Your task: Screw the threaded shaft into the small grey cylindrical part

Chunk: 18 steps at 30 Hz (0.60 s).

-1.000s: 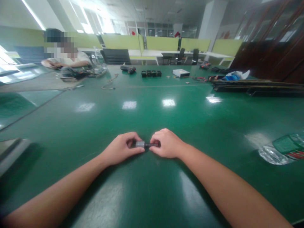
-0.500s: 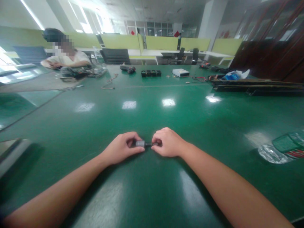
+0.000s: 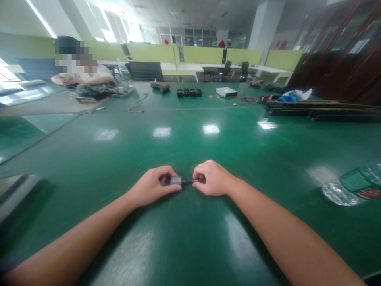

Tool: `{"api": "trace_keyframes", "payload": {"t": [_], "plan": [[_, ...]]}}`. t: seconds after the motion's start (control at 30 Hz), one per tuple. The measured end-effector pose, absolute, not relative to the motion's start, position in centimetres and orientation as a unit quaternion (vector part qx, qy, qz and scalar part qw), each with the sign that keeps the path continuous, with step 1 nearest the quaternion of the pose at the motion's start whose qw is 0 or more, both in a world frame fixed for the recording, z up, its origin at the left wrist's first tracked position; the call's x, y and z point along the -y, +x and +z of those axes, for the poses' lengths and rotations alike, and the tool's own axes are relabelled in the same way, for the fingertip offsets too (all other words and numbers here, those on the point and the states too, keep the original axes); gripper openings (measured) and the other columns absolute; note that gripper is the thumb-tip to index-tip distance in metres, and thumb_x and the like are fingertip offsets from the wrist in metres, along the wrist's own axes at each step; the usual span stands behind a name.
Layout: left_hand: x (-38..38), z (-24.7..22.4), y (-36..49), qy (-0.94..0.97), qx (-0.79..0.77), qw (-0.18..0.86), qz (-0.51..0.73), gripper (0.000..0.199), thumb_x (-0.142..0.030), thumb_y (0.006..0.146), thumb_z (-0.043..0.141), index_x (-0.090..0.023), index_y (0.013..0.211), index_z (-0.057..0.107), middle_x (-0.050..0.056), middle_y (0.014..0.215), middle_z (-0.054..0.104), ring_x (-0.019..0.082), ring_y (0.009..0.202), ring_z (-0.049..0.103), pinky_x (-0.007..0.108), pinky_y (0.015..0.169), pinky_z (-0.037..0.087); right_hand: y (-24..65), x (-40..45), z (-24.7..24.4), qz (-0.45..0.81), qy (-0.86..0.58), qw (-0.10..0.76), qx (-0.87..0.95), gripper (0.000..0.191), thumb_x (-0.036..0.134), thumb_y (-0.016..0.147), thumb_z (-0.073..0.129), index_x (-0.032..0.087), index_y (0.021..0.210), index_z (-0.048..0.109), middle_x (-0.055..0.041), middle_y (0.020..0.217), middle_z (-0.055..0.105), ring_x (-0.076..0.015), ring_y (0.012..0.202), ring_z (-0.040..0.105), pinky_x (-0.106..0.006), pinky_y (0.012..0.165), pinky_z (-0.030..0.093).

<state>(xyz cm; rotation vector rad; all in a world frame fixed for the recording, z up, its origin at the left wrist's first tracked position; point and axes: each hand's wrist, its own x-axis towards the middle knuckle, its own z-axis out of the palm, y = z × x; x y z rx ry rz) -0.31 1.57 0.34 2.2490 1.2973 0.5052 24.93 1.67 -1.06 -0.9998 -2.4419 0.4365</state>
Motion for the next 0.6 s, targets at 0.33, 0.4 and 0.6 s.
{"api": "trace_keyframes", "payload": {"t": [0.33,0.4,0.6], "plan": [[-1.5,0.4,-0.3,0.825,-0.472,0.245,0.193,0.035,-0.054,0.075,0.074,-0.021,0.087,0.070,-0.003,0.066,0.057,0.015,0.062,0.051,0.025,0.058,0.034,25.3,-1.8,-0.8,0.163,-0.364,0.225,0.889,0.009,0.020,0.075,0.073,0.018,0.076,0.065,0.0015,0.067,0.061,-0.0141,0.065,0.054,-0.028,0.073,0.042],[-1.5,0.4,-0.3,0.825,-0.472,0.244,0.192,0.035,-0.054,0.075,0.075,-0.021,0.087,0.070,-0.003,0.066,0.057,0.014,0.062,0.050,0.025,0.058,0.034,25.5,-1.9,-0.8,0.163,-0.361,0.222,0.891,0.008,0.020,0.075,0.073,0.018,0.075,0.064,0.0016,0.067,0.061,-0.0139,0.065,0.053,-0.028,0.072,0.042],[-1.5,0.4,-0.4,0.826,-0.473,0.243,0.188,0.036,-0.054,0.076,0.074,-0.021,0.087,0.069,-0.003,0.066,0.057,0.015,0.062,0.050,0.024,0.058,0.034,26.3,-2.3,-0.7,0.156,-0.359,0.232,0.891,0.008,0.017,0.072,0.072,0.017,0.073,0.064,0.0012,0.069,0.060,-0.0131,0.065,0.053,-0.026,0.068,0.040]]}}
